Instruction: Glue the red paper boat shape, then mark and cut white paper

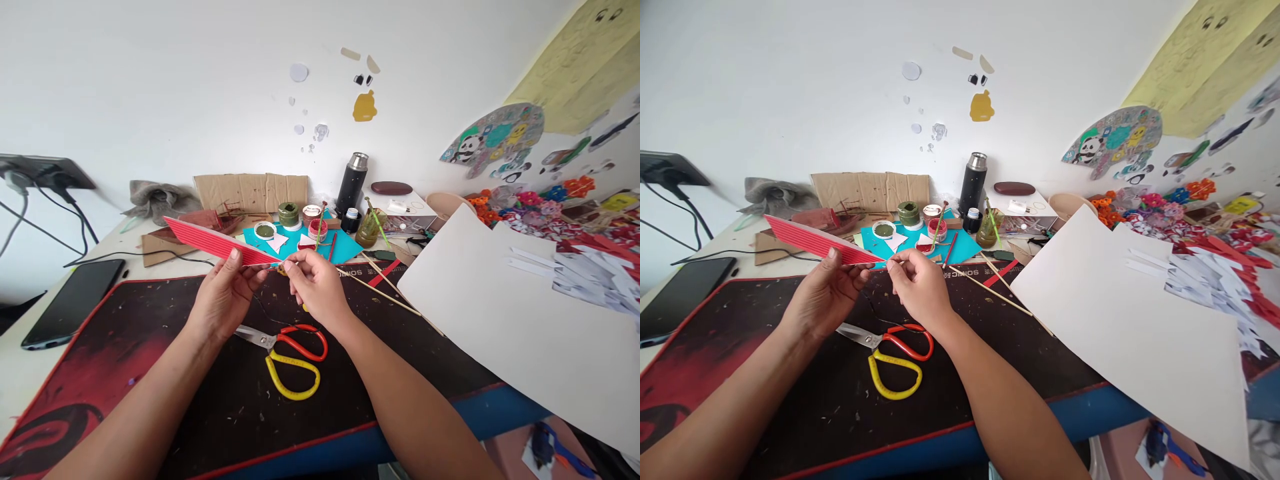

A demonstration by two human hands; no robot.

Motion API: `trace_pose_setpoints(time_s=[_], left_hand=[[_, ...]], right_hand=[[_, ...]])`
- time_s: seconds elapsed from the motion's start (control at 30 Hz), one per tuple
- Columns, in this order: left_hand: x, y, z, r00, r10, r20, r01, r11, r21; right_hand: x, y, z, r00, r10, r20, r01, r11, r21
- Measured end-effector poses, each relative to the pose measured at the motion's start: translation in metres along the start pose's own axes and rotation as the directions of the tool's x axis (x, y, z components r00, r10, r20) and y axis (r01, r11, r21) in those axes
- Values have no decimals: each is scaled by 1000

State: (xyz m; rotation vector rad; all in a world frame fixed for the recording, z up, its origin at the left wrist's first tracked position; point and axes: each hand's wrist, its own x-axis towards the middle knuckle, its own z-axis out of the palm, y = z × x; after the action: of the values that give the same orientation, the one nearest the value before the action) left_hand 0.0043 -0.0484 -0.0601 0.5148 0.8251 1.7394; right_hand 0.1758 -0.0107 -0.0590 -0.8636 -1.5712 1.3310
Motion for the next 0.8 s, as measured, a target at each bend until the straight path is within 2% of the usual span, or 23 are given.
trace_pose_setpoints(time_s=[0.63, 0.8], left_hand=[[-2, -1, 2, 1000, 26, 8, -26, 999, 47], [-3, -1, 2, 999, 33, 11, -34, 998, 55]], right_hand=[[-1, 2, -1, 999, -13, -29, 9, 991, -136], [-2, 0, -1, 997, -68, -46, 57, 978, -202]])
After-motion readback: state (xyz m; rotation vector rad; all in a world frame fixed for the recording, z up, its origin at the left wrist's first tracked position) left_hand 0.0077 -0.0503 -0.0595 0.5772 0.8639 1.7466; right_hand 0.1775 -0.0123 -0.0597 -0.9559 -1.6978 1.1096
